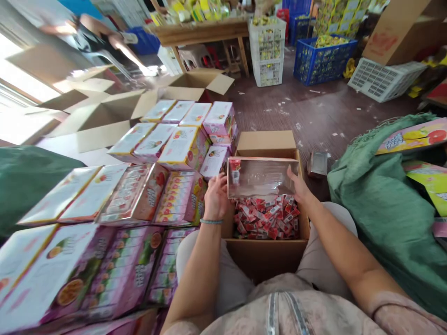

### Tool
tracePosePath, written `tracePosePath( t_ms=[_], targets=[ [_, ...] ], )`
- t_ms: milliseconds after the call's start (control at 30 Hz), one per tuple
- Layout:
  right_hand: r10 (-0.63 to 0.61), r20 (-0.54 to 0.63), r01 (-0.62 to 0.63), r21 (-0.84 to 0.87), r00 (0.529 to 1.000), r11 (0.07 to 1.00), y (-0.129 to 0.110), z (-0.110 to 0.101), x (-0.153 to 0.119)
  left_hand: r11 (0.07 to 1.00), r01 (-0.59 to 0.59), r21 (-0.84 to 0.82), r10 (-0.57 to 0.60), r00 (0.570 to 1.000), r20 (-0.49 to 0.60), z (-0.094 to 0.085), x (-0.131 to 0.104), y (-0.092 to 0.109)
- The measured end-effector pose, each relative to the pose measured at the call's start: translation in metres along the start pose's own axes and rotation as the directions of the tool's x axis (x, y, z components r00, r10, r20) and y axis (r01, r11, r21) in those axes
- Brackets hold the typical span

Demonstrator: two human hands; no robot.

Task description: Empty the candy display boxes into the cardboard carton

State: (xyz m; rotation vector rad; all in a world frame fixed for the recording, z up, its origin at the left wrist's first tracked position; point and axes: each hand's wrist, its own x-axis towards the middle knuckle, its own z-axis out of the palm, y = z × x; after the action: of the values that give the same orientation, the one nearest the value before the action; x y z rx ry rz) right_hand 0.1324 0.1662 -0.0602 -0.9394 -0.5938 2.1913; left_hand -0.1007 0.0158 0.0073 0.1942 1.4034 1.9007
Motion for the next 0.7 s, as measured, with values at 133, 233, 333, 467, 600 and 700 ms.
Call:
tracePosePath(
  t_ms=[133, 233, 333, 467, 600, 700],
  targets=[
    [0.125, -0.042, -0.120, 0.112, 0.991, 0.986, 0.005, 0.012, -0.013, 0.965, 0.256, -0.051, -0.254, 0.966, 0.040, -0.018, 0.000, -0.005],
    [0.213, 0.003, -0.212, 0.117, 0.977, 0.970, 0.009, 0.016, -0.017, 0.889, 0.354, -0.291, -0.334, 0.935, 0.118, -0.023, -0.002, -0.011],
    [0.271, 0.100, -0.281, 0.107, 0.957, 0.954, 0.017, 0.017, -0.017, 0.848, 0.335, -0.411, -0.257, 0.938, 0.234, -0.025, -0.001, -0.020],
    [0.280, 0.190, -0.298, 0.075, 0.941, 0.952, 0.030, 0.023, -0.019, 0.842, 0.356, -0.405, -0.201, 0.904, 0.377, -0.033, 0.003, -0.029],
    [0.280, 0.194, -0.294, 0.045, 0.940, 0.955, 0.042, 0.029, -0.023, 0.831, 0.304, -0.466, -0.134, 0.923, 0.362, -0.048, 0.006, -0.026],
    [0.289, 0.168, -0.302, 0.058, 0.943, 0.952, 0.046, 0.032, -0.023, 0.830, 0.285, -0.480, -0.113, 0.928, 0.356, -0.060, 0.009, -0.024]
  ],
)
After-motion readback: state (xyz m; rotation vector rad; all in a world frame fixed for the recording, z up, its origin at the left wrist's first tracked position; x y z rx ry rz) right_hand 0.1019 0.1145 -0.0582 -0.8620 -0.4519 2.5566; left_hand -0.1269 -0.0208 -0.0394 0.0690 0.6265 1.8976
